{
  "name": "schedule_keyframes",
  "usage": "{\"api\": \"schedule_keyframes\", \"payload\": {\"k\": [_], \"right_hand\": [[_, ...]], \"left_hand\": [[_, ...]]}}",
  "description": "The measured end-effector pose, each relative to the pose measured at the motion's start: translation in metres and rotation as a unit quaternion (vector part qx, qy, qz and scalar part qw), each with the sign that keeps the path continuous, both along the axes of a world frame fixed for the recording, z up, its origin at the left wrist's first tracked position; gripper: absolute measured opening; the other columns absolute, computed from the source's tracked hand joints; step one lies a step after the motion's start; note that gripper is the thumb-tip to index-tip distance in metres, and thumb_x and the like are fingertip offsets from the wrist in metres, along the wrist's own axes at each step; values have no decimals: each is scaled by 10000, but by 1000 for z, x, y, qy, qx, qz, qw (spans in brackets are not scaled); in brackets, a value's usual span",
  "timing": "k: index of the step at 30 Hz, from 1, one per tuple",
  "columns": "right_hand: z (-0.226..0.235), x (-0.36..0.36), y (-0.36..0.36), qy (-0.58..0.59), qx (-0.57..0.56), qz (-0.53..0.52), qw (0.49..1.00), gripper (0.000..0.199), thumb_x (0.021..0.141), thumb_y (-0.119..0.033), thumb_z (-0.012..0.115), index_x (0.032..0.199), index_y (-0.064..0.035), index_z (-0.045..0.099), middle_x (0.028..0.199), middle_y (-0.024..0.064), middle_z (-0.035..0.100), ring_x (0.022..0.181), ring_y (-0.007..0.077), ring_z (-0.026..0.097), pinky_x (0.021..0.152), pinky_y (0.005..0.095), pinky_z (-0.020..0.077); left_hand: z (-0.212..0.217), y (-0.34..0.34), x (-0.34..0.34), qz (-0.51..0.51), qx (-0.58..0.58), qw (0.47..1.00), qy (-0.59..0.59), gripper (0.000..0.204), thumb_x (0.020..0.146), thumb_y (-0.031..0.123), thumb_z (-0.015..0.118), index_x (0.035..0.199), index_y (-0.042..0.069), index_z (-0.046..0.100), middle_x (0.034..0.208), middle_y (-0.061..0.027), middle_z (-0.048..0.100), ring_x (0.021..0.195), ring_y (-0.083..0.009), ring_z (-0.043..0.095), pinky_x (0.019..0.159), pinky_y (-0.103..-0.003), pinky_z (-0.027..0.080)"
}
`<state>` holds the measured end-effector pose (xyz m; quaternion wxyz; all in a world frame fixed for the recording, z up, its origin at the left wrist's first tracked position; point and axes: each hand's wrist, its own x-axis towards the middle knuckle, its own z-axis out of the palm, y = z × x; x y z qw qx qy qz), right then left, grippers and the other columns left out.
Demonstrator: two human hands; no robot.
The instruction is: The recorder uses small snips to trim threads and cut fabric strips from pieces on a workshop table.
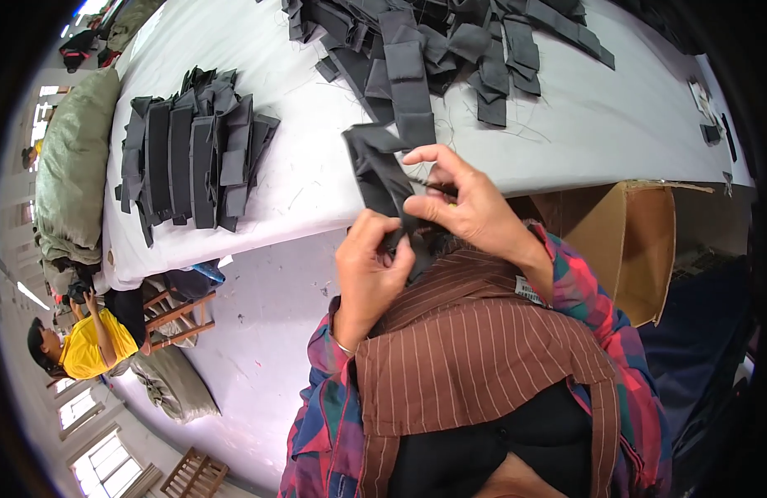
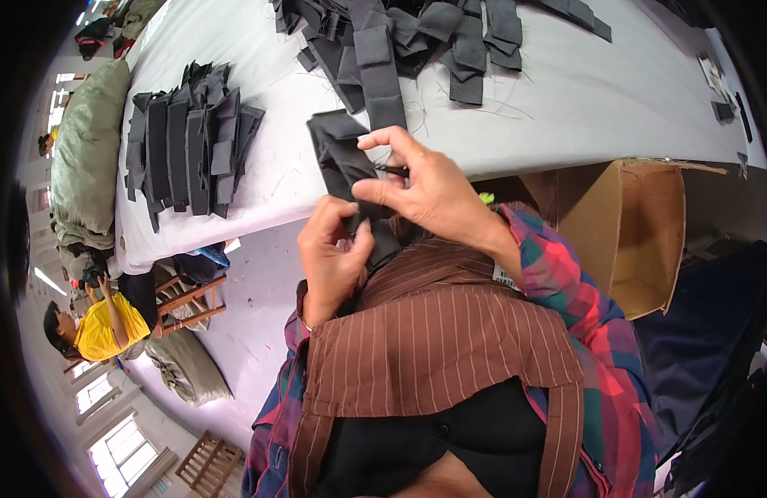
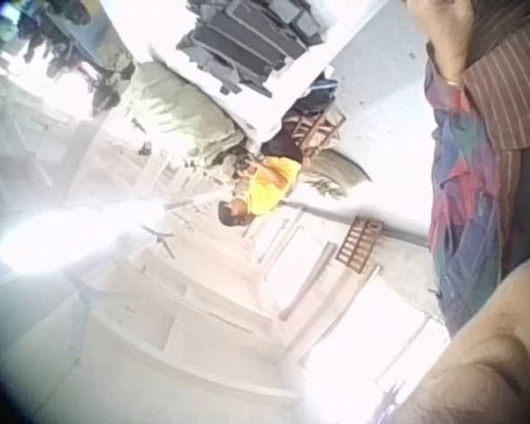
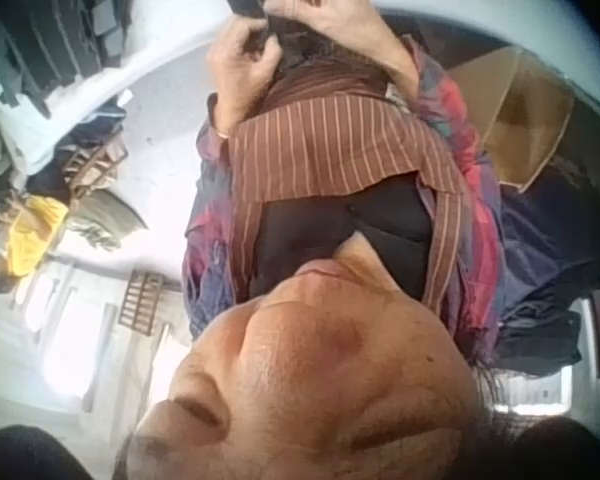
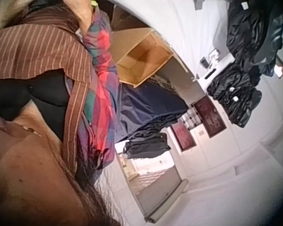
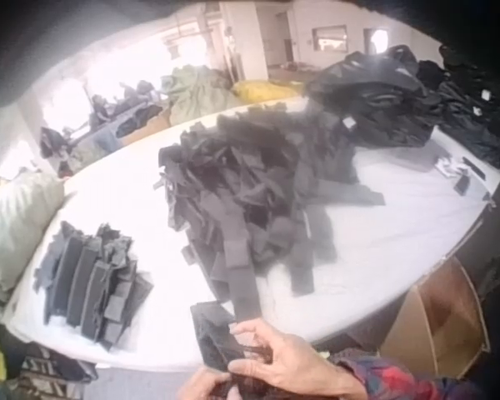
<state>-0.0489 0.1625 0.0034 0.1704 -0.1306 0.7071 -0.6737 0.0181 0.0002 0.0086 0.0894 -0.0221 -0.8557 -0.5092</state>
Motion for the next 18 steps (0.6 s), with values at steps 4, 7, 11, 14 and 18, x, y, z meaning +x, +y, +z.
{"api": "schedule_keyframes", "payload": {"k": [4,7,11,14,18], "right_hand": [[-9,4,-5,-65,23,6,998,380,834,-131,645,1179,-70,497,685,-12,476,610,80,433,545,249,385],[-17,3,-7,-38,11,-23,999,397,834,26,558,1215,-44,470,865,-15,506,712,40,427,643,199,389],[-13,9,-10,-7,-55,-28,998,377,839,73,507,1202,-29,490,870,-11,504,716,41,422,657,190,382],[-16,10,-11,53,-21,-35,998,395,816,51,514,1183,-95,529,632,5,390,583,84,371,563,235,361],[-19,7,-8,102,-9,-71,992,396,819,65,514,1178,-101,532,642,7,392,585,83,374,573,236,369]], "left_hand": [[-3,6,-1,-56,-49,997,1,162,723,-69,664,861,-20,595,745,-45,524,616,-72,453,546,-221,381],[-10,5,-5,-92,-4,995,28,252,730,-44,688,967,1,615,863,-70,550,617,-134,491,554,-250,428],[-14,6,-26,28,-17,993,111,521,719,-24,707,1201,51,525,1127,-107,498,818,-172,510,700,-280,451],[-14,10,-41,83,12,996,43,621,748,-31,687,1305,27,419,1130,-111,498,833,-150,531,679,-248,454],[-17,5,-47,3,301,941,-156,629,801,-1,678,1338,-30,351,974,-64,560,785,-90,561,646,-195,450]]}}
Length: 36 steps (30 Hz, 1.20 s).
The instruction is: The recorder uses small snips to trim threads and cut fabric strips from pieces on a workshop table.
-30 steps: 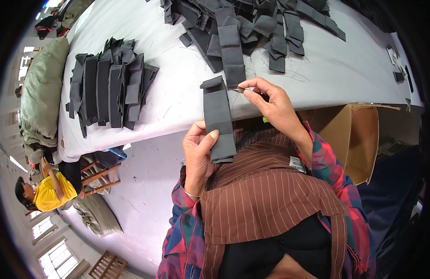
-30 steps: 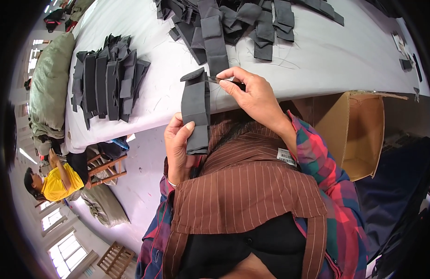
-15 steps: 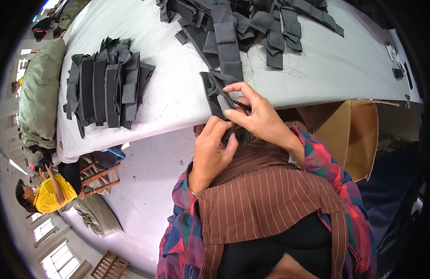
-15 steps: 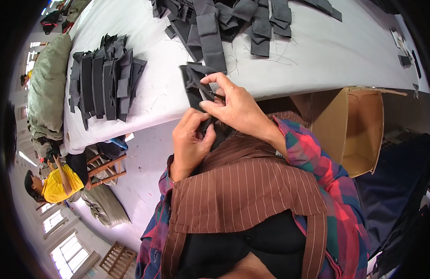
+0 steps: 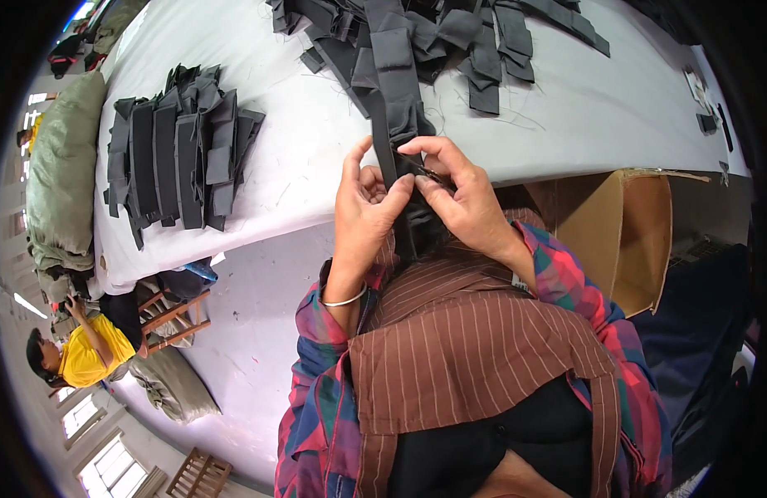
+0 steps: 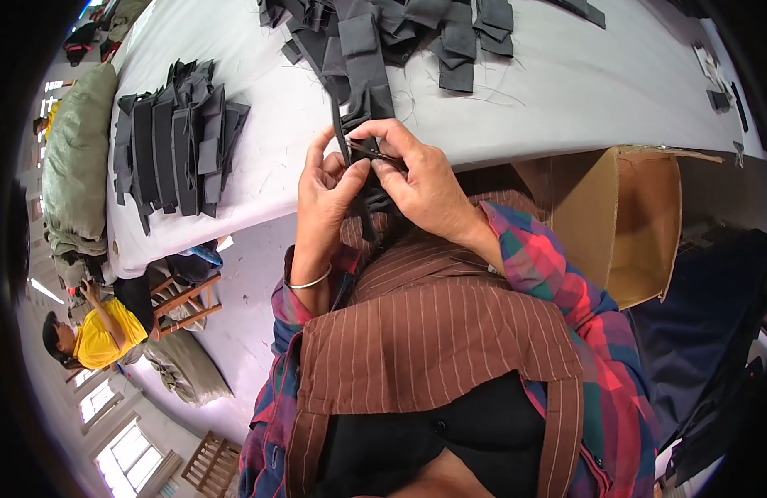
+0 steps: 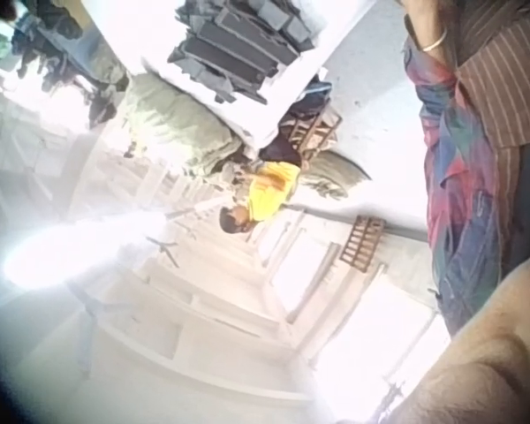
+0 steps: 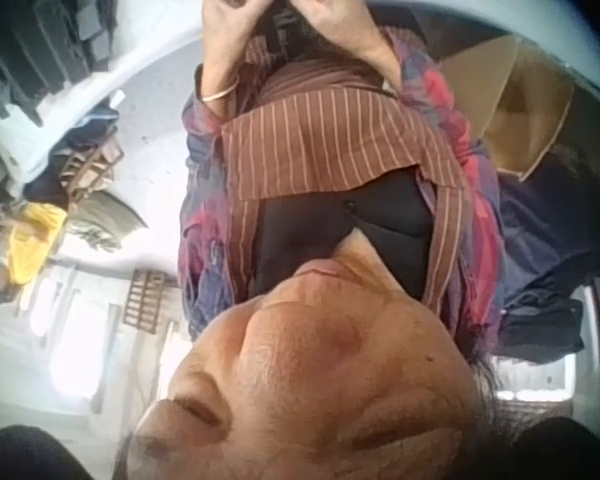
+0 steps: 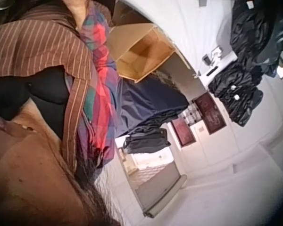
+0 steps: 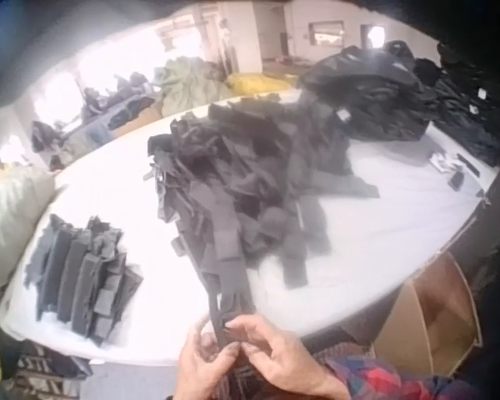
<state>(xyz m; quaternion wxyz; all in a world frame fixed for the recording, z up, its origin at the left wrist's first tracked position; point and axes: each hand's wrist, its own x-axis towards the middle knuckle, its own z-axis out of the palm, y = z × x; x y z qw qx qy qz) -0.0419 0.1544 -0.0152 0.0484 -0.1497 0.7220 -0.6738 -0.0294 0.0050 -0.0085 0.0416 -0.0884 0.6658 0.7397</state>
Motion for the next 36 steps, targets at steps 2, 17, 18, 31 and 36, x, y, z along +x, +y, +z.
{"api": "schedule_keyframes", "payload": {"k": [2,17,18,31,36], "right_hand": [[-5,-1,0,7,-6,-9,1000,383,820,74,523,1164,-93,536,660,27,443,603,107,443,596,246,406],[-17,-23,10,-21,42,-47,998,335,819,28,575,1121,-118,566,783,88,608,696,198,599,654,297,478],[-14,-24,16,-31,70,-62,995,325,819,13,587,1116,-119,578,789,84,609,694,191,596,647,289,474],[4,-25,62,130,310,-2,942,131,800,-168,660,913,-103,679,796,52,643,738,260,592,662,364,469],[2,-34,62,181,336,43,923,125,770,-139,675,887,-97,684,763,39,626,701,251,579,655,360,452]], "left_hand": [[-2,1,-2,-24,25,999,-33,610,813,9,680,1328,-43,357,914,-44,577,763,-72,566,641,-183,451],[-16,6,-21,0,82,996,-30,314,760,-44,635,1063,-29,556,950,-70,647,876,-104,594,792,-232,478],[-15,6,-24,-9,84,996,-28,315,762,-45,620,1072,-34,560,963,-74,657,880,-106,597,804,-233,475],[-11,3,-28,-88,13,996,-30,402,743,-36,599,1138,-55,527,1137,-121,628,1010,-135,574,921,-272,441],[-6,6,-29,-110,7,993,-45,432,730,-37,606,1154,-51,522,1134,-105,629,1019,-128,571,926,-262,436]]}}
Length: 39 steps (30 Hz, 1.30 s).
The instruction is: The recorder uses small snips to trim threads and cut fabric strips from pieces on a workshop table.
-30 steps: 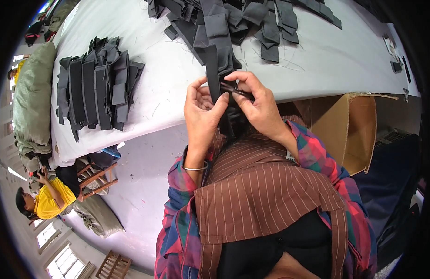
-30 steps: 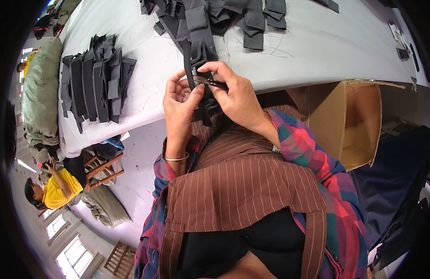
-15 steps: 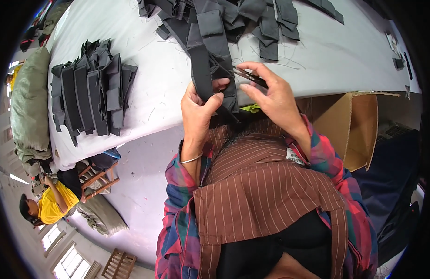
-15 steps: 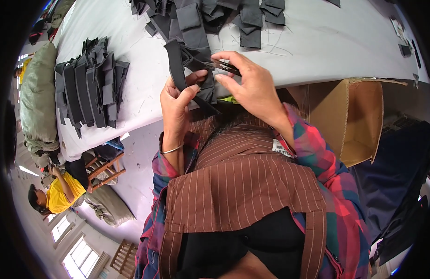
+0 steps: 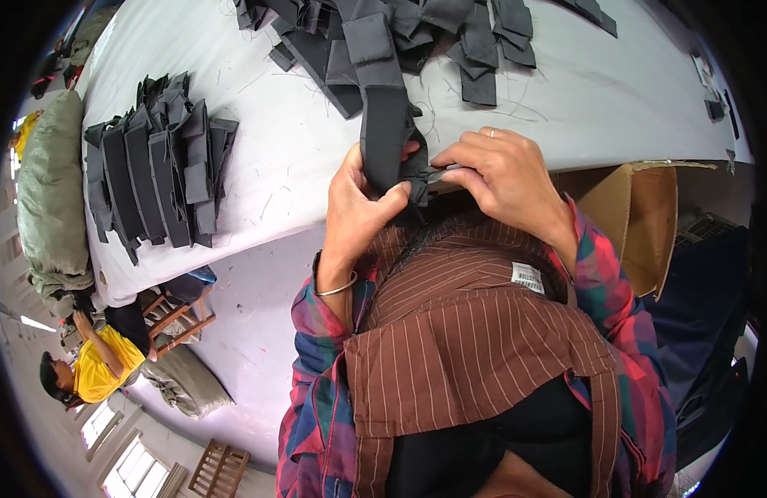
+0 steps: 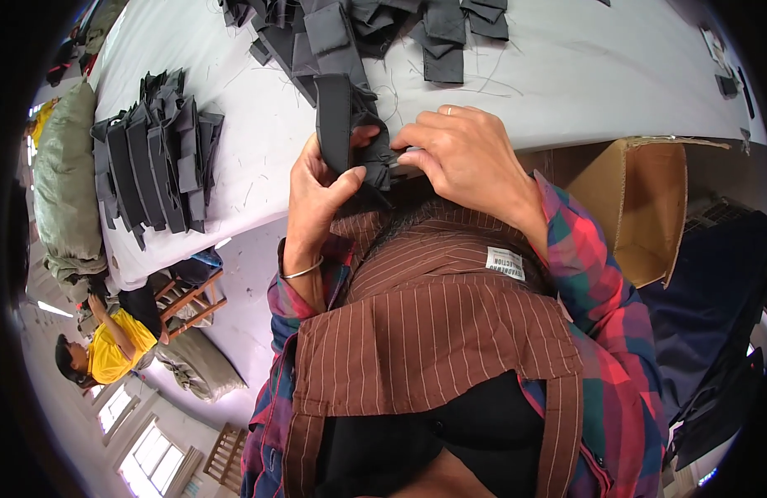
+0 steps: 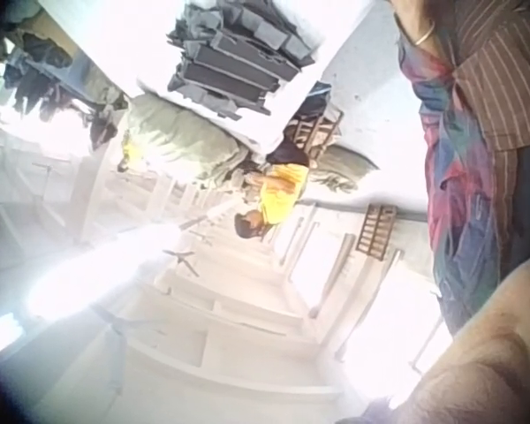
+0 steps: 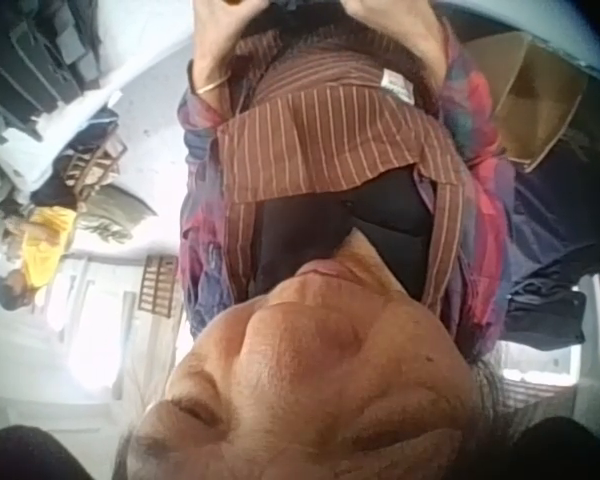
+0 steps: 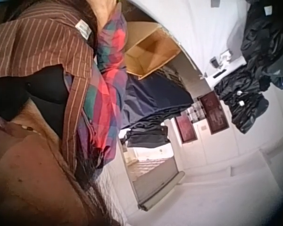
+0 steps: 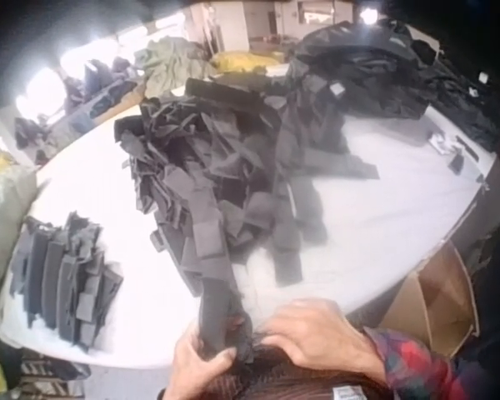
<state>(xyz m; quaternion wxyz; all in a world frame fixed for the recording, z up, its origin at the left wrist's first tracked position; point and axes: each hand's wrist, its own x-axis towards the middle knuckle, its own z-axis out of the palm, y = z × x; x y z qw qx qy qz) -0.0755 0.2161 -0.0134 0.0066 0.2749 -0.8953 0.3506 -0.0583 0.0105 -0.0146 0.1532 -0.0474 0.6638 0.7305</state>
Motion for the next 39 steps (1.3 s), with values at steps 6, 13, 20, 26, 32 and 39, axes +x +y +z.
{"api": "schedule_keyframes", "payload": {"k": [6,13,20,26,32,39], "right_hand": [[-9,-18,3,60,0,81,995,108,752,-172,689,853,-132,678,701,16,567,708,223,539,686,348,410],[-7,-22,7,79,47,113,989,73,770,-184,686,833,-151,670,743,-38,601,759,182,541,693,322,386],[-8,-24,6,89,51,118,988,68,764,-172,688,825,-154,664,741,-45,599,750,170,536,689,317,378],[-6,-22,5,77,46,113,989,70,764,-166,685,823,-141,656,740,-32,606,737,187,549,683,329,401],[-2,-8,-8,8,-69,48,996,92,767,-134,683,832,-76,655,761,42,626,677,253,571,639,363,441],[5,11,-28,6,13,-16,1000,98,780,-130,665,824,-66,604,725,73,579,693,274,582,621,380,465]], "left_hand": [[0,0,0,-14,-24,1000,6,420,718,-15,606,1135,-39,554,1099,-76,631,995,-112,568,908,-245,430],[-2,-2,-1,-22,-29,999,6,429,716,-8,609,1140,-40,552,1093,-72,632,988,-112,564,905,-249,432],[-2,-3,-2,-21,-25,999,-1,445,709,-12,610,1148,-41,546,1095,-74,632,986,-113,566,908,-252,433],[0,-3,-1,-21,-15,1000,-7,438,715,-32,601,1148,-42,541,1109,-81,631,1004,-115,567,913,-254,434],[-3,-10,3,3,59,998,-24,463,720,-74,566,1177,-50,493,1162,-120,602,1056,-139,569,924,-262,441],[0,-9,5,10,63,998,-28,484,721,-82,556,1195,-45,472,1176,-121,580,1044,-128,572,898,-246,453]]}}
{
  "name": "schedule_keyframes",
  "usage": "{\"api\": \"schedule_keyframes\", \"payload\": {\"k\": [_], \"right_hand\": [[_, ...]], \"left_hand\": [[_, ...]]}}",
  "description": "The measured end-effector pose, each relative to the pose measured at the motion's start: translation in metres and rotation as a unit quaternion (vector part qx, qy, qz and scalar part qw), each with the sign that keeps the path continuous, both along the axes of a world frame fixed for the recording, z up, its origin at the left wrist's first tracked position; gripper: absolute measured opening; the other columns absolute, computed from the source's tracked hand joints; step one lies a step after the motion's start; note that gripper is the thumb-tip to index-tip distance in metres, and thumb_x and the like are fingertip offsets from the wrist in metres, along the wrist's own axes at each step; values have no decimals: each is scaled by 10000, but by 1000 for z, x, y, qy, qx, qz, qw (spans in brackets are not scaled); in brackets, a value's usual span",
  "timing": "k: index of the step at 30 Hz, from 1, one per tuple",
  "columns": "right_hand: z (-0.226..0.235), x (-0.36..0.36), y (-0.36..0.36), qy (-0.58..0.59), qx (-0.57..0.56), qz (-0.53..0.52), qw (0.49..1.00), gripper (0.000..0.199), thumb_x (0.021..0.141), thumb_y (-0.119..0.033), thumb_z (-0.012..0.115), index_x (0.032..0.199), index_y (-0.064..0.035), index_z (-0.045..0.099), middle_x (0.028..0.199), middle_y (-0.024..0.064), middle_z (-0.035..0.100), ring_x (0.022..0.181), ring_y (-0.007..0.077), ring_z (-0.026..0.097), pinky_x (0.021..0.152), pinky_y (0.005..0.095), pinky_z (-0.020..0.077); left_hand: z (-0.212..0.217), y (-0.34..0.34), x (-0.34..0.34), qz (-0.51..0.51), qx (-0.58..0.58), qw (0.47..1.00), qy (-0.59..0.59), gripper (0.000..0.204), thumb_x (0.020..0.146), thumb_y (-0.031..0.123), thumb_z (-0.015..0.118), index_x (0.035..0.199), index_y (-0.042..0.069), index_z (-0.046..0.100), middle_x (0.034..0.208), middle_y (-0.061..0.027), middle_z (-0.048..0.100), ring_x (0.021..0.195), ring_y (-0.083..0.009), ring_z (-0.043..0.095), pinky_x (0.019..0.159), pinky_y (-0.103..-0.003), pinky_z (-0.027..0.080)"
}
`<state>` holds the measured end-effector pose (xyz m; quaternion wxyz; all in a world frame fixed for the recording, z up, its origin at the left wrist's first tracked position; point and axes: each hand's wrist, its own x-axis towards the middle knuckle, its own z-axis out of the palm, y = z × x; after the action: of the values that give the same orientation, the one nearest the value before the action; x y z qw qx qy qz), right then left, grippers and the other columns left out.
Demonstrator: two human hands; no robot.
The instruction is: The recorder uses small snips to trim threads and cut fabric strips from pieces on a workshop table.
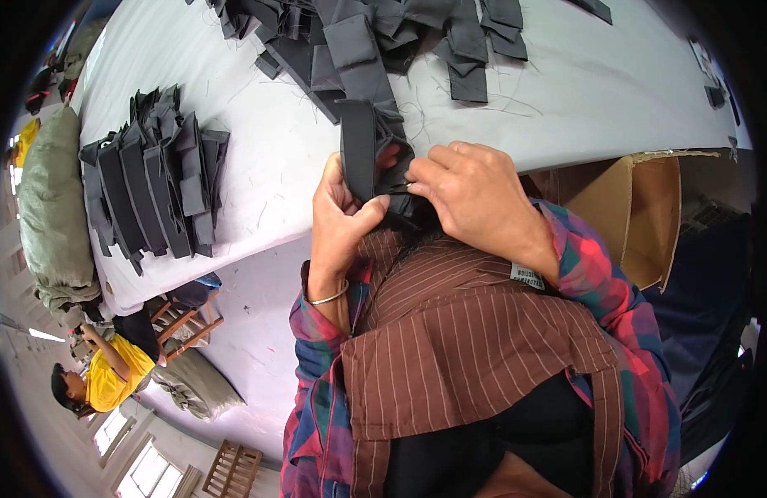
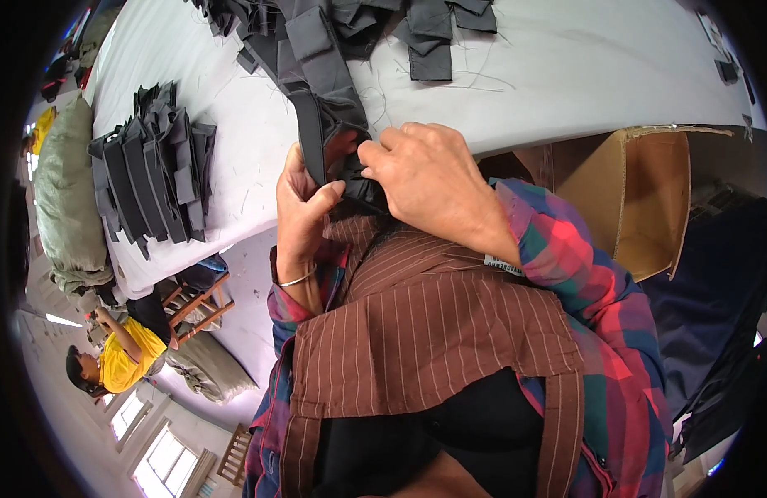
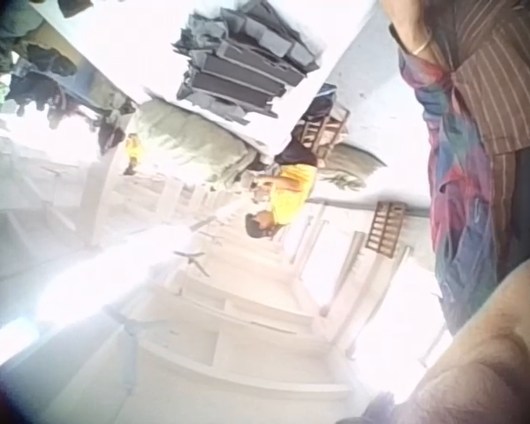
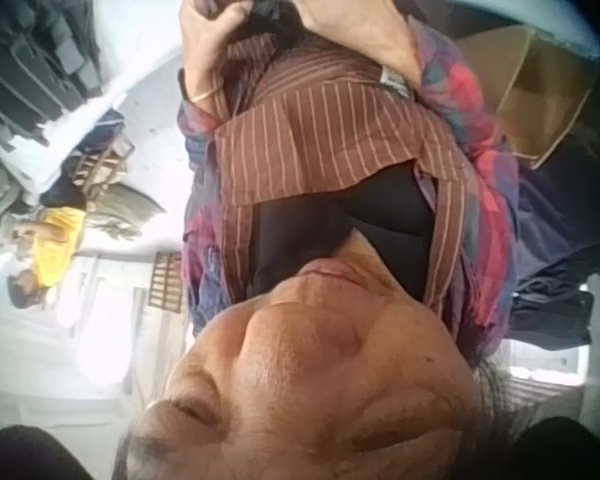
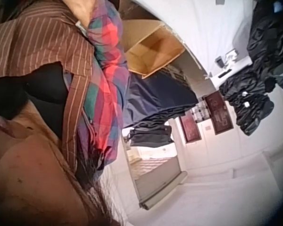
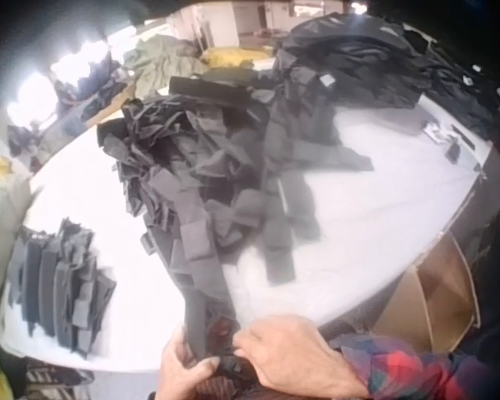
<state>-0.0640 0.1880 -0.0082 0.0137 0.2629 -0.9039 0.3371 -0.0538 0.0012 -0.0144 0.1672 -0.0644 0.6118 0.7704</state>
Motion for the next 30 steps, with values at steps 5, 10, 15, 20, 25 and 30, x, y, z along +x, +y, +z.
{"api": "schedule_keyframes", "payload": {"k": [5,10,15,20,25,30], "right_hand": [[-1,4,-10,61,55,-14,997,73,703,-63,595,773,-41,597,689,94,584,671,258,604,590,383,476],[0,6,-14,51,59,-22,997,77,699,-64,601,769,-34,593,692,93,578,673,253,602,582,378,468],[-2,7,-16,48,52,-26,997,83,695,-67,606,769,-35,589,696,89,575,671,248,599,584,372,466],[-6,8,-18,53,62,-32,996,84,698,-75,610,773,-45,585,699,77,570,672,230,600,582,361,462],[-8,8,-21,62,59,-34,996,93,697,-73,612,781,-49,583,697,72,570,669,223,599,579,354,462],[-12,7,-24,47,48,-39,997,108,768,-123,657,811,-52,588,699,69,549,651,245,574,582,367,452]], "left_hand": [[2,0,2,1,-11,1000,-3,484,724,-71,570,1196,-34,471,1128,-92,579,992,-107,572,864,-238,464],[-2,0,3,11,-23,1000,1,463,736,-53,610,1177,-20,476,1086,-62,574,946,-88,566,822,-228,472],[0,-1,3,8,-22,1000,-2,450,738,-48,631,1160,-11,477,1073,-53,575,926,-73,561,787,-216,473],[-2,-1,3,7,-21,1000,-10,450,738,-49,633,1158,-8,475,1067,-51,578,917,-67,563,782,-208,473],[1,0,2,10,-18,1000,-13,449,738,-47,635,1156,-7,475,1063,-51,577,916,-67,563,788,-208,472],[0,-1,3,7,-28,1000,-11,456,736,-41,638,1159,-2,473,1058,-45,571,928,-66,557,805,-213,466]]}}
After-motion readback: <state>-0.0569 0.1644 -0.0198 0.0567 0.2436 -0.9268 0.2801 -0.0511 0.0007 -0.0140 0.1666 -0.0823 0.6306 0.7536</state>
